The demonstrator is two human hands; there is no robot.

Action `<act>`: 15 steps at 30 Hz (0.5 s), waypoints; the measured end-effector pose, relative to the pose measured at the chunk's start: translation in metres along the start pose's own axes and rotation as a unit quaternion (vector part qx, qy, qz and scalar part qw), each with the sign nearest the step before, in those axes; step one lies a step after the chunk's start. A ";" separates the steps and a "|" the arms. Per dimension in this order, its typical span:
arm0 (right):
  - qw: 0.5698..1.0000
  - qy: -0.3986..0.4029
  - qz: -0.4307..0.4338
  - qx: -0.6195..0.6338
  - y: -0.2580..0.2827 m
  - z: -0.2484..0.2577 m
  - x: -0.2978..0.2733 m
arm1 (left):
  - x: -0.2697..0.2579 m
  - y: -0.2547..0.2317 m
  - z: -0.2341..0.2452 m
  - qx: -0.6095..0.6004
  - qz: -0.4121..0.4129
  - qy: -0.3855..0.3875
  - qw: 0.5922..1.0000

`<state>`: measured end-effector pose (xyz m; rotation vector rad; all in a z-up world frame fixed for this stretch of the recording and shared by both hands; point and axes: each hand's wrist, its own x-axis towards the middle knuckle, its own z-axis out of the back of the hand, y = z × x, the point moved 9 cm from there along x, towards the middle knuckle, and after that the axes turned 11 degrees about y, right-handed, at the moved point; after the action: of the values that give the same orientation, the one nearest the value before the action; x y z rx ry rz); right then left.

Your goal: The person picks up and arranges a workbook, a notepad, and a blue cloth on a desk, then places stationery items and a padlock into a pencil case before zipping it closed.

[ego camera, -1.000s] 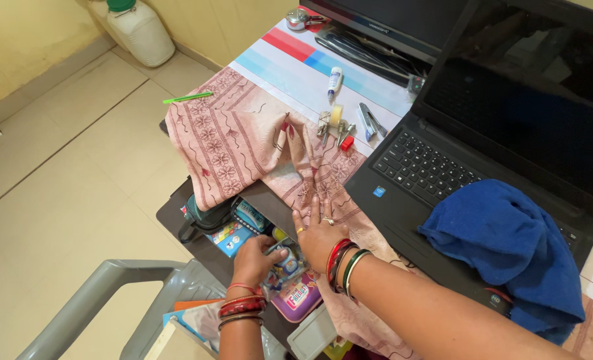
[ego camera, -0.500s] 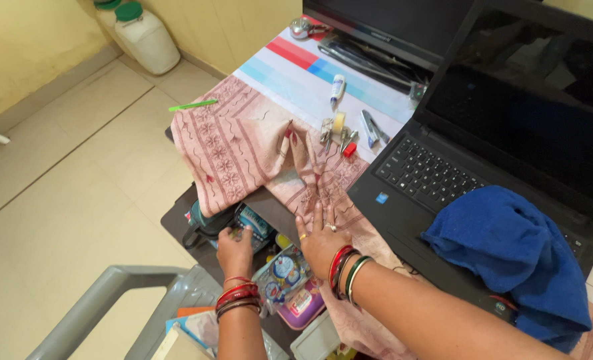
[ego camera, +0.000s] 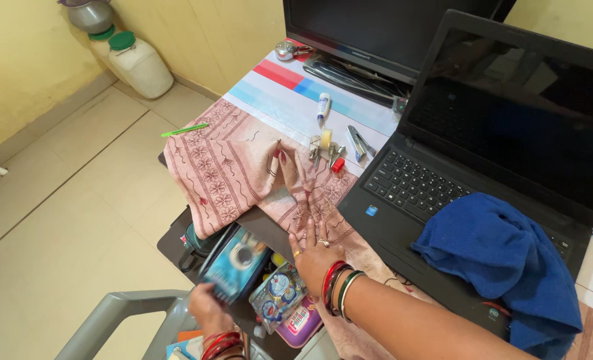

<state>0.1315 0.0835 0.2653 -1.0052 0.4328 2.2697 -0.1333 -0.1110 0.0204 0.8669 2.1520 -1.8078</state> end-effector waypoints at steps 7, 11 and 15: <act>1.000 0.014 -0.005 0.001 0.000 0.002 -0.004 | -0.044 -0.093 0.075 0.037 -0.200 -0.167 0.965; 0.999 -0.050 0.012 -0.014 -0.006 -0.008 0.020 | -0.137 -0.201 0.029 0.122 -0.387 -0.104 0.908; 0.951 -0.204 0.099 0.210 -0.021 0.001 0.056 | -0.197 -0.230 -0.043 0.011 -0.385 0.015 0.923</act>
<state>0.1149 0.1224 0.2225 -0.2791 0.8173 2.3385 -0.0914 -0.1490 0.3207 0.0034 2.7302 -2.1217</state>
